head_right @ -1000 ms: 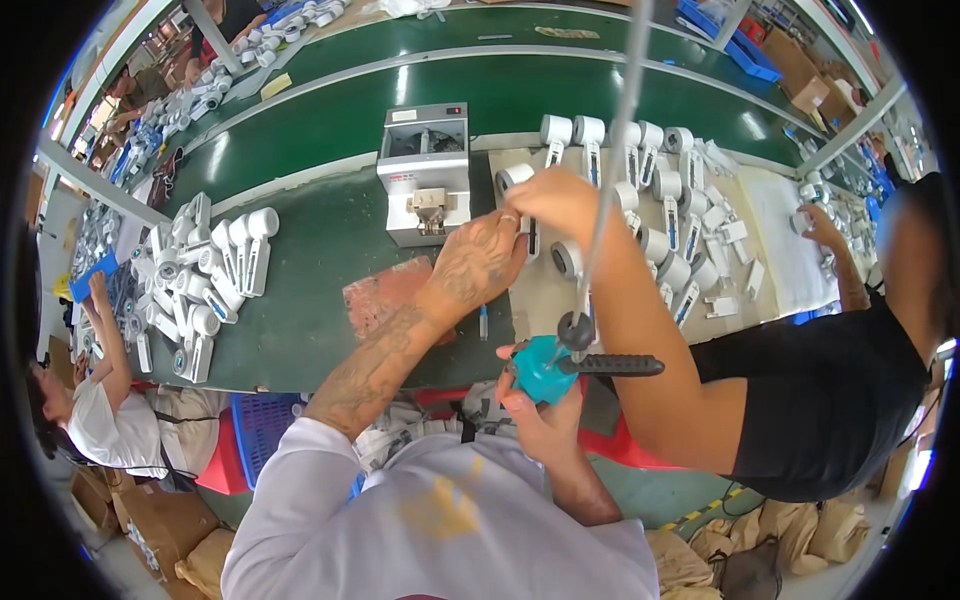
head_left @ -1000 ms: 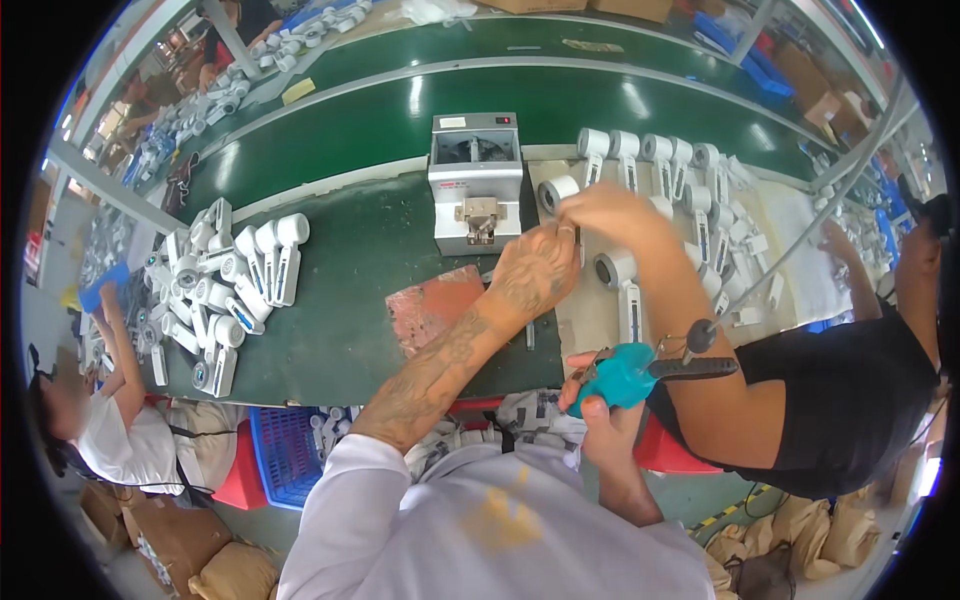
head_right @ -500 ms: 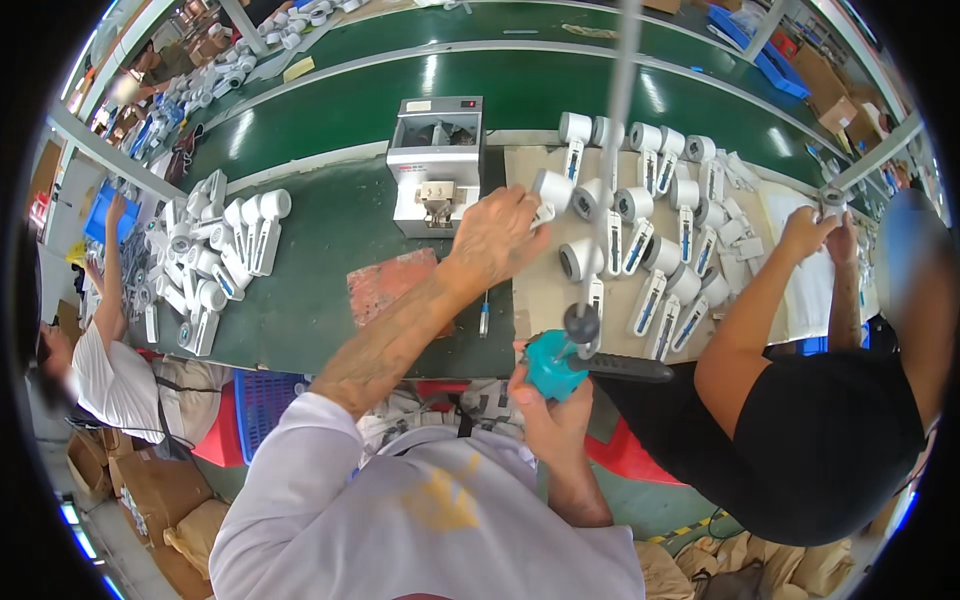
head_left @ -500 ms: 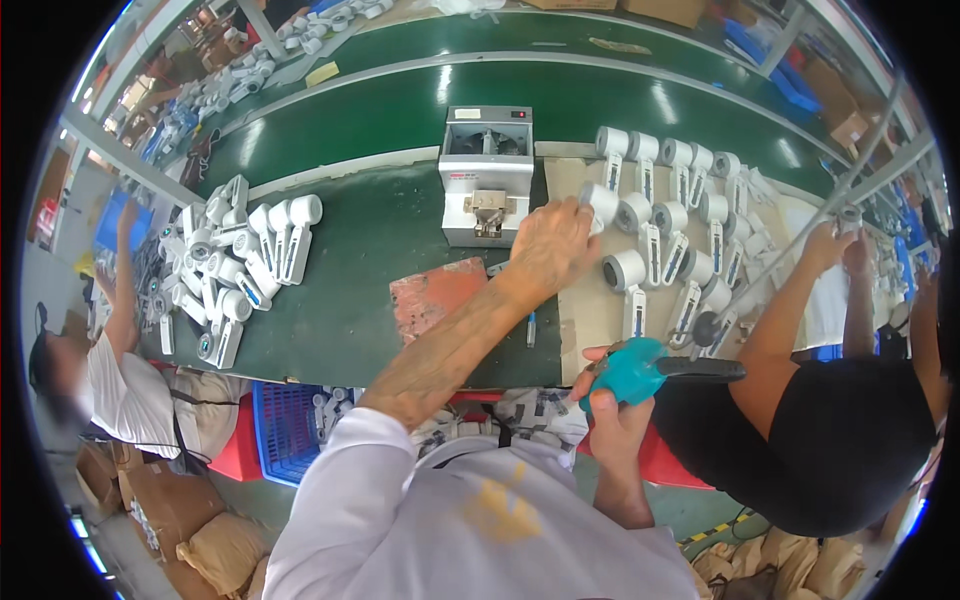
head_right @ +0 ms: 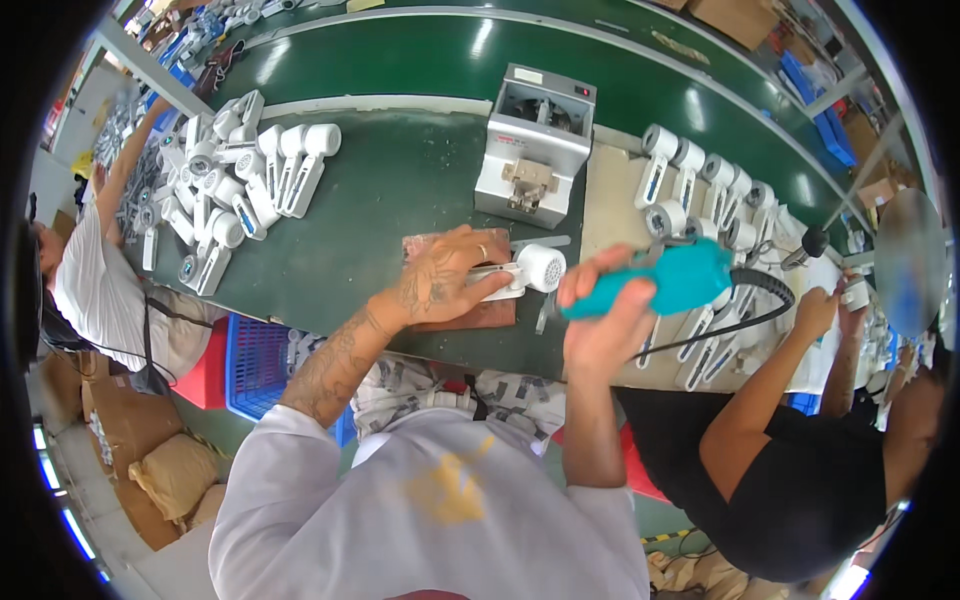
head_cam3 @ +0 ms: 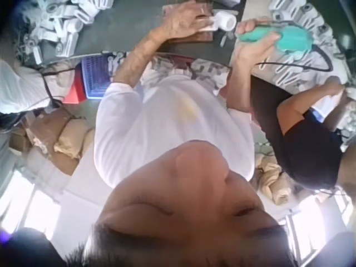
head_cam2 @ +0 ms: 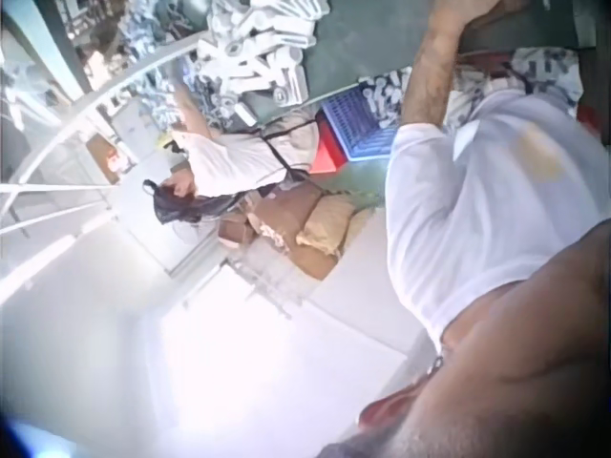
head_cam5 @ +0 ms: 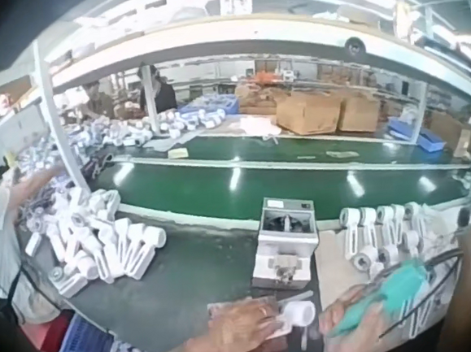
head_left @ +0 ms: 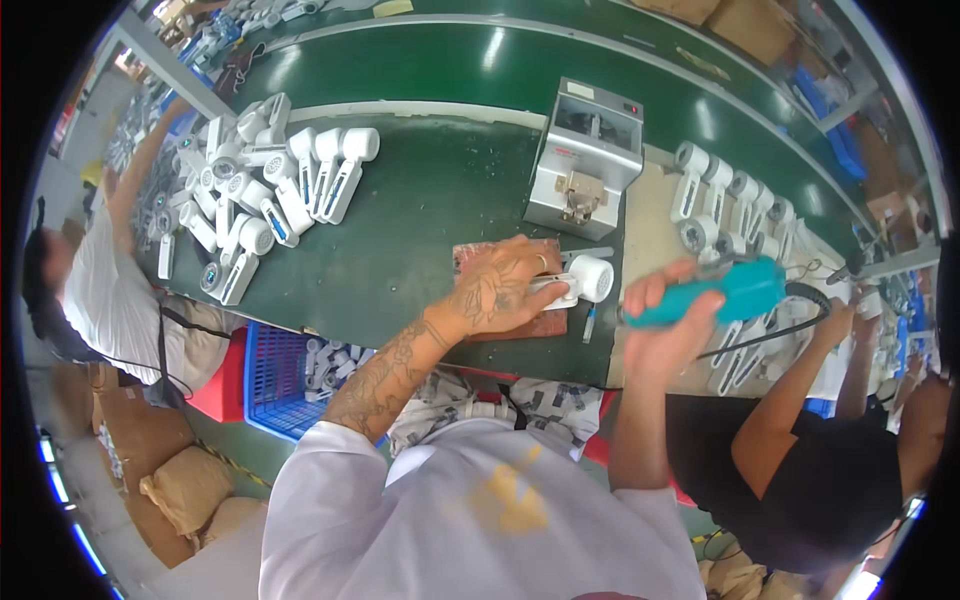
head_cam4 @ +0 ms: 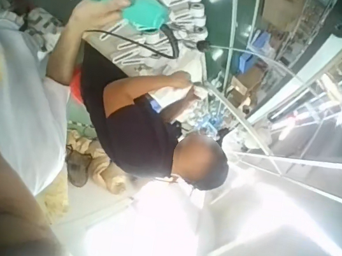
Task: Assembling components of portable handheld fans using an electric screwdriver on an assembly line.
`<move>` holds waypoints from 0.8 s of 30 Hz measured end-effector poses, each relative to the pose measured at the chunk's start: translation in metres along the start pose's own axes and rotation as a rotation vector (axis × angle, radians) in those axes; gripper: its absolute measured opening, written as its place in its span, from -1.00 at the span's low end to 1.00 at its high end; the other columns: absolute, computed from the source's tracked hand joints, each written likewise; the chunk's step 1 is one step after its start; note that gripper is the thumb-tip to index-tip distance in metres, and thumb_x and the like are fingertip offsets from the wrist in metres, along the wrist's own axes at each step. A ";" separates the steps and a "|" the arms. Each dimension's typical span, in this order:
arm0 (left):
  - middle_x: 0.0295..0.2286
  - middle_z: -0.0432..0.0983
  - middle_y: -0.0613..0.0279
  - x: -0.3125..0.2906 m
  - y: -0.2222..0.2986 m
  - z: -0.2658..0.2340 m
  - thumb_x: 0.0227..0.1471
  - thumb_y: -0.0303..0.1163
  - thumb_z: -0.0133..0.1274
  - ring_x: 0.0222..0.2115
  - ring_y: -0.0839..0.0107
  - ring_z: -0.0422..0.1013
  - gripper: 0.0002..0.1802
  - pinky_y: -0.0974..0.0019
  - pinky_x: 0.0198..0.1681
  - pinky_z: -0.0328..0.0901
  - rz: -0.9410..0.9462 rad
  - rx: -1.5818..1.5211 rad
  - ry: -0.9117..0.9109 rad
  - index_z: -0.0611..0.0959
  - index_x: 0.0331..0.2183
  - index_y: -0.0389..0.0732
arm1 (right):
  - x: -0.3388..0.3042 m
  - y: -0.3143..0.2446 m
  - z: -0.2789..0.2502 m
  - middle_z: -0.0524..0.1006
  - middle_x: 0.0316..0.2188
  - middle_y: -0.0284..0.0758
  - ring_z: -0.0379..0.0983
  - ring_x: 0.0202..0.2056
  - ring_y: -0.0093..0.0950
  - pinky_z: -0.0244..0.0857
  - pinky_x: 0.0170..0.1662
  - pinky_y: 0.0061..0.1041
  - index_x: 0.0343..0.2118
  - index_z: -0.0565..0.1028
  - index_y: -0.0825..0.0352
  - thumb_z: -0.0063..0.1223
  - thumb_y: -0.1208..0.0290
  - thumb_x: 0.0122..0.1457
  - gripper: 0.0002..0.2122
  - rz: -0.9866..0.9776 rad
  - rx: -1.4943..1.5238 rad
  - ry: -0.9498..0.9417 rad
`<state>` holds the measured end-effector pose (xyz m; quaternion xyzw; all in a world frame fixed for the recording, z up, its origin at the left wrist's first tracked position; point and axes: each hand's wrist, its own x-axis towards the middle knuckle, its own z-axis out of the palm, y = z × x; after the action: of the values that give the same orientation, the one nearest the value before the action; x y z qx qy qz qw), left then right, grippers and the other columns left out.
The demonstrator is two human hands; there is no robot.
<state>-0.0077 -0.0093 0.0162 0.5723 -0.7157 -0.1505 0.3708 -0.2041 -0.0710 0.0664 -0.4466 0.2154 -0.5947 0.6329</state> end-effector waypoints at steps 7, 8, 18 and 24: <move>-0.11 0.51 0.18 -0.010 -0.005 -0.008 0.05 -0.17 0.22 -0.11 0.15 0.41 -0.59 0.12 0.02 0.29 0.079 0.193 0.068 0.62 -0.08 -0.15 | 0.085 0.049 0.056 0.40 -0.60 -0.39 0.37 -0.58 -0.55 0.25 -0.50 -0.56 -0.17 0.43 0.44 0.10 0.00 0.28 -0.53 -0.205 -0.266 -0.142; -0.10 0.51 0.18 -0.011 -0.006 -0.008 0.06 -0.17 0.21 -0.11 0.15 0.40 -0.58 0.11 0.03 0.29 0.075 0.201 0.042 0.61 -0.07 -0.14 | 0.092 0.058 0.057 0.41 -0.59 -0.38 0.38 -0.58 -0.54 0.27 -0.50 -0.55 -0.23 0.43 0.43 0.09 0.06 0.30 -0.59 -0.221 -0.260 -0.157; -0.01 0.47 0.21 -0.017 -0.016 0.002 0.11 -0.14 0.15 -0.02 0.12 0.36 -0.54 0.02 0.09 0.24 -0.027 0.146 0.060 0.56 0.01 -0.11 | 0.089 0.072 0.056 0.40 -0.59 -0.36 0.38 -0.58 -0.53 0.28 -0.49 -0.54 -0.28 0.41 0.42 0.02 0.10 0.35 -0.63 -0.120 -0.282 -0.156; -0.02 0.47 0.20 -0.019 -0.015 0.005 0.09 -0.13 0.16 0.01 0.09 0.35 -0.51 -0.04 0.13 0.20 -0.041 0.167 0.077 0.56 0.03 -0.10 | 0.056 0.049 0.048 0.40 -0.59 -0.36 0.38 -0.58 -0.52 0.25 -0.51 -0.54 -0.19 0.41 0.46 0.01 0.01 0.33 -0.54 -0.068 -0.208 -0.218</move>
<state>0.0007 0.0024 -0.0040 0.6210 -0.6992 -0.0760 0.3459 -0.1273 -0.1141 0.0648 -0.5786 0.1904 -0.5383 0.5824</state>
